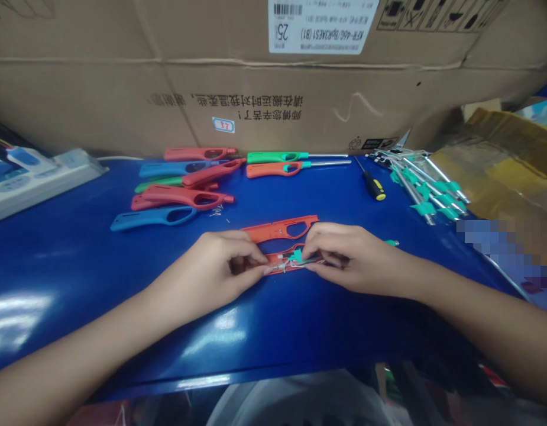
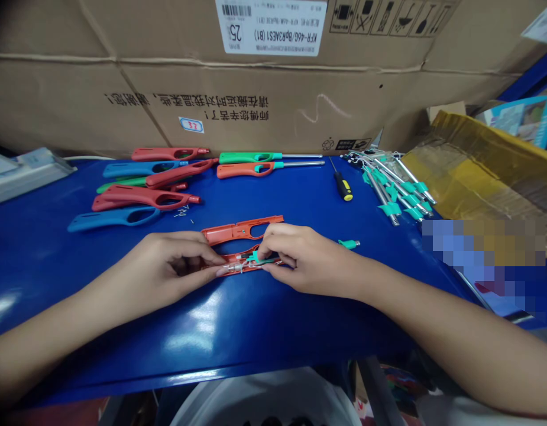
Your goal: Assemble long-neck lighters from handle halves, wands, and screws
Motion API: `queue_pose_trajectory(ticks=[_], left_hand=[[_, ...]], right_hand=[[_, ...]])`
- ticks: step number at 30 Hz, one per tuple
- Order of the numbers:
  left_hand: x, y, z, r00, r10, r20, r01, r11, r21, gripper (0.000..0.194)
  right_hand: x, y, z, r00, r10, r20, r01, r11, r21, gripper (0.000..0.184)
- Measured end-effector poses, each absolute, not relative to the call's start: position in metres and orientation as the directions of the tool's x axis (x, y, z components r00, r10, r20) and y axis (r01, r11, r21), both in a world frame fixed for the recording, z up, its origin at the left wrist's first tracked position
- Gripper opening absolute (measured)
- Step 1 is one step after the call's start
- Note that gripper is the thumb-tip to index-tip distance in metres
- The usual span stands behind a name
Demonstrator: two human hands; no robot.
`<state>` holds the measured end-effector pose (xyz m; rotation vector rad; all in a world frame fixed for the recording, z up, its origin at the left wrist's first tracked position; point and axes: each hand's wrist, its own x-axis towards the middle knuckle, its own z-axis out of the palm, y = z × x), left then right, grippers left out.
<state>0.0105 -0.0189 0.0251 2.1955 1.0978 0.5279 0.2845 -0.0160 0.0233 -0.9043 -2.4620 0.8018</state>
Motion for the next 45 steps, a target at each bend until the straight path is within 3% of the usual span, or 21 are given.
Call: queue_pose_trajectory(ticks=[7, 18, 25, 31, 39, 45], left_hand=[[0.012, -0.019, 0.026, 0.572, 0.816, 0.085, 0.573, -0.471, 0.671, 0.015], [0.007, -0.023, 0.025, 0.630, 0.766, 0.125, 0.585, -0.575, 0.572, 0.013], [0.012, -0.024, 0.028, 0.668, 0.688, 0.283, 0.551, -0.713, 0.433, 0.015], [0.017, -0.027, 0.023, 0.813, 0.550, 0.193, 0.463, -0.811, 0.359, 0.031], [0.017, -0.026, 0.012, 0.826, 0.538, 0.166, 0.467, -0.819, 0.334, 0.037], [0.014, -0.025, 0.010, 0.828, 0.531, 0.179, 0.456, -0.824, 0.336, 0.040]], right_hand=[[0.284, -0.018, 0.024, -0.709, 0.689, 0.149, 0.474, 0.622, -0.624, 0.004], [0.287, -0.014, 0.027, -0.726, 0.669, 0.156, 0.461, 0.642, -0.612, 0.009], [0.286, -0.015, 0.026, -0.735, 0.660, 0.155, 0.456, 0.651, -0.607, 0.010], [0.284, -0.015, 0.025, -0.716, 0.680, 0.156, 0.478, 0.641, -0.600, 0.009], [0.292, -0.014, 0.032, -0.702, 0.691, 0.169, 0.486, 0.640, -0.595, 0.008], [0.297, -0.013, 0.038, -0.739, 0.671, 0.064, 0.516, 0.624, -0.587, 0.008]])
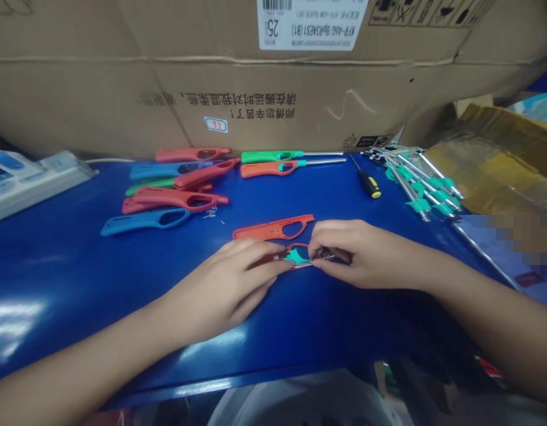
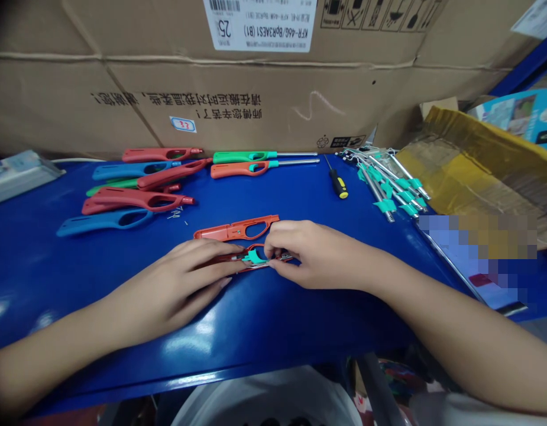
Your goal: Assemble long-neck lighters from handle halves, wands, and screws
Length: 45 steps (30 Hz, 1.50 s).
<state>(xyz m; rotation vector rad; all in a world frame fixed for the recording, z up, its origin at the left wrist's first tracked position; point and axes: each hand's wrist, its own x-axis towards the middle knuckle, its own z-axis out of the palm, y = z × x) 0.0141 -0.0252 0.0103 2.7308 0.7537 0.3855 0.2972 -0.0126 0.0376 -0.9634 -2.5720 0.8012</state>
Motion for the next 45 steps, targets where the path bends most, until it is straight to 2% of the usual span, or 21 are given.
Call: queue_pose_trajectory(ticks=[10, 20, 28, 37, 45], left_hand=[[0.013, -0.025, 0.006, 0.830, 0.522, 0.194, 0.437, -0.827, 0.354, 0.041], [0.014, -0.024, 0.007, 0.835, 0.524, 0.167, 0.436, -0.815, 0.380, 0.046], [0.013, -0.025, 0.007, 0.839, 0.518, 0.165, 0.430, -0.818, 0.382, 0.049], [0.016, -0.025, 0.007, 0.831, 0.528, 0.177, 0.427, -0.808, 0.405, 0.043], [0.018, -0.025, 0.007, 0.824, 0.544, 0.160, 0.435, -0.787, 0.437, 0.040]], right_hand=[[0.300, -0.010, 0.038, -0.752, 0.660, 0.016, 0.524, 0.611, -0.594, 0.008], [0.301, -0.008, 0.035, -0.744, 0.664, 0.077, 0.504, 0.633, -0.588, 0.009], [0.301, -0.011, 0.037, -0.738, 0.673, 0.055, 0.523, 0.622, -0.583, 0.009], [0.289, -0.014, 0.030, -0.710, 0.704, 0.016, 0.589, 0.606, -0.536, 0.010], [0.292, -0.015, 0.032, -0.747, 0.665, 0.009, 0.562, 0.638, -0.527, 0.006]])
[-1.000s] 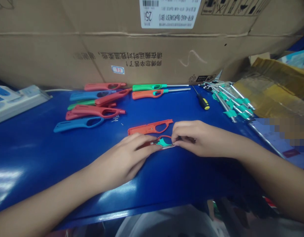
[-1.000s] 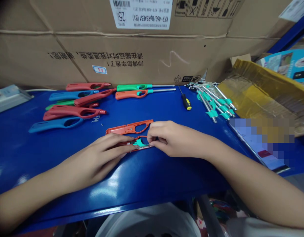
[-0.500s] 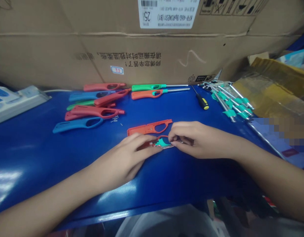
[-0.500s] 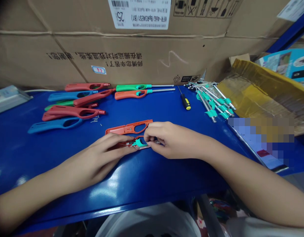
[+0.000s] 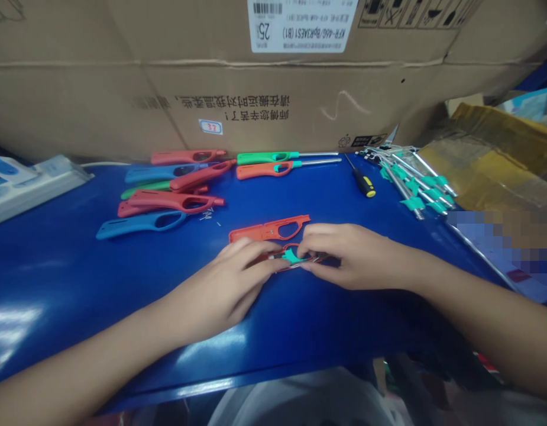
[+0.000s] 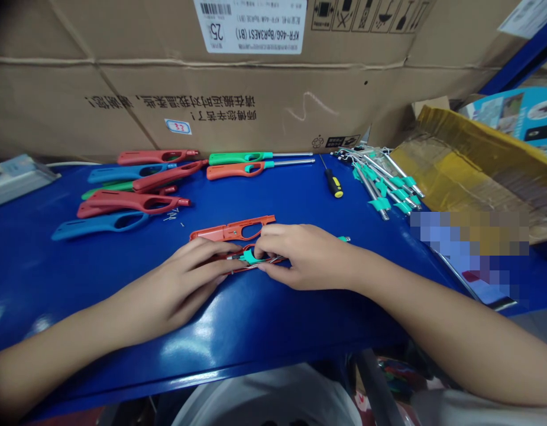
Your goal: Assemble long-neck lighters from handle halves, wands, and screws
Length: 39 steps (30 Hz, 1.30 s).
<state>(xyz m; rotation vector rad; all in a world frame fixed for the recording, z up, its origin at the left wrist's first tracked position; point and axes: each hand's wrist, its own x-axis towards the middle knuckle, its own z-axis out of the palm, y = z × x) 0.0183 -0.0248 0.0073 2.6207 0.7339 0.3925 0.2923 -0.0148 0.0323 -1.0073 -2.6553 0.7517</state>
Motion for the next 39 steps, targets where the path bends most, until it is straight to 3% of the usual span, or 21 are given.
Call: queue_pose_trajectory(ticks=[14, 22, 26, 33, 39], left_hand=[[0.0164, -0.0246, 0.0074, 0.838, 0.526, 0.147, 0.438, -0.808, 0.395, 0.049], [0.0174, -0.0252, 0.0071, 0.836, 0.523, 0.166, 0.418, -0.802, 0.426, 0.047], [0.0170, -0.0256, 0.0057, 0.834, 0.525, 0.171, 0.418, -0.803, 0.424, 0.046], [0.0191, -0.0255, 0.0073, 0.829, 0.536, 0.161, 0.430, -0.793, 0.431, 0.045], [0.0197, -0.0257, 0.0086, 0.832, 0.526, 0.180, 0.416, -0.804, 0.424, 0.044]], right_hand=[[0.2938, -0.0123, 0.0310, -0.779, 0.625, 0.052, 0.523, 0.693, -0.497, 0.015], [0.2945, -0.0088, 0.0306, -0.745, 0.658, 0.108, 0.448, 0.614, -0.650, 0.013], [0.2943, -0.0091, 0.0303, -0.729, 0.677, 0.103, 0.453, 0.590, -0.668, 0.013], [0.2935, -0.0117, 0.0320, -0.730, 0.678, 0.092, 0.494, 0.615, -0.615, 0.011], [0.2918, -0.0145, 0.0308, -0.757, 0.652, 0.056, 0.552, 0.682, -0.480, 0.015]])
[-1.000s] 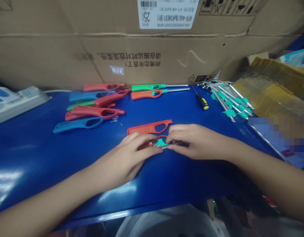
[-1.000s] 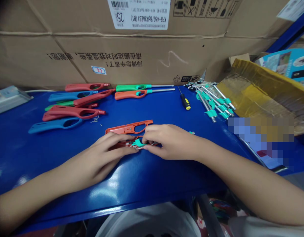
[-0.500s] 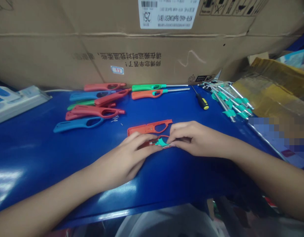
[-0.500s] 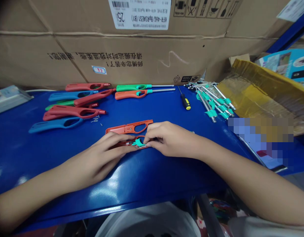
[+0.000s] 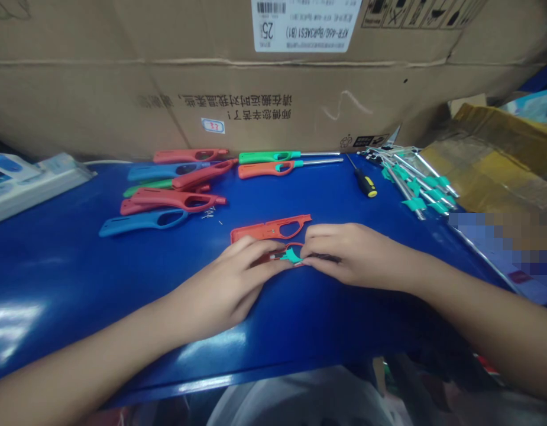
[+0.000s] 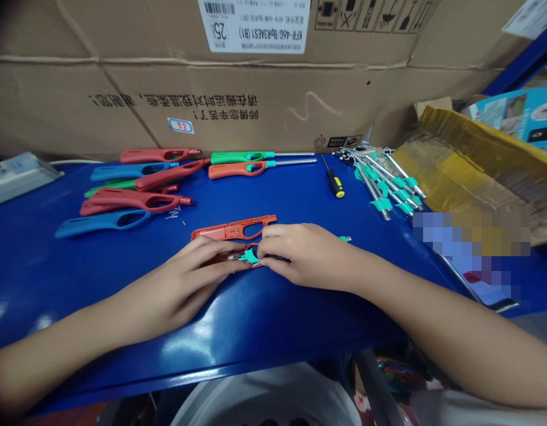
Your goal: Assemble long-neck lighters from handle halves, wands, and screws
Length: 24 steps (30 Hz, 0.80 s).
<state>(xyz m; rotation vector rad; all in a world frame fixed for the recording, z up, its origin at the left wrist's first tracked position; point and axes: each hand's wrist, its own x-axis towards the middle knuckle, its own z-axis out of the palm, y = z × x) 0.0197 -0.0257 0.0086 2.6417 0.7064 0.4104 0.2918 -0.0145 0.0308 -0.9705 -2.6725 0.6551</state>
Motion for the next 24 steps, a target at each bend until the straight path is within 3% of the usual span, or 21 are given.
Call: queue_pose_trajectory(ticks=[18, 24], left_hand=[[0.0175, -0.0248, 0.0064, 0.833, 0.534, 0.145, 0.430, -0.789, 0.438, 0.046], [0.0192, -0.0237, 0.0089, 0.832, 0.535, 0.146, 0.436, -0.794, 0.423, 0.046]], right_hand=[[0.2916, -0.0130, 0.0294, -0.727, 0.683, 0.070, 0.538, 0.630, -0.560, 0.012], [0.2896, -0.0154, 0.0311, -0.732, 0.678, 0.067, 0.562, 0.656, -0.504, 0.016]])
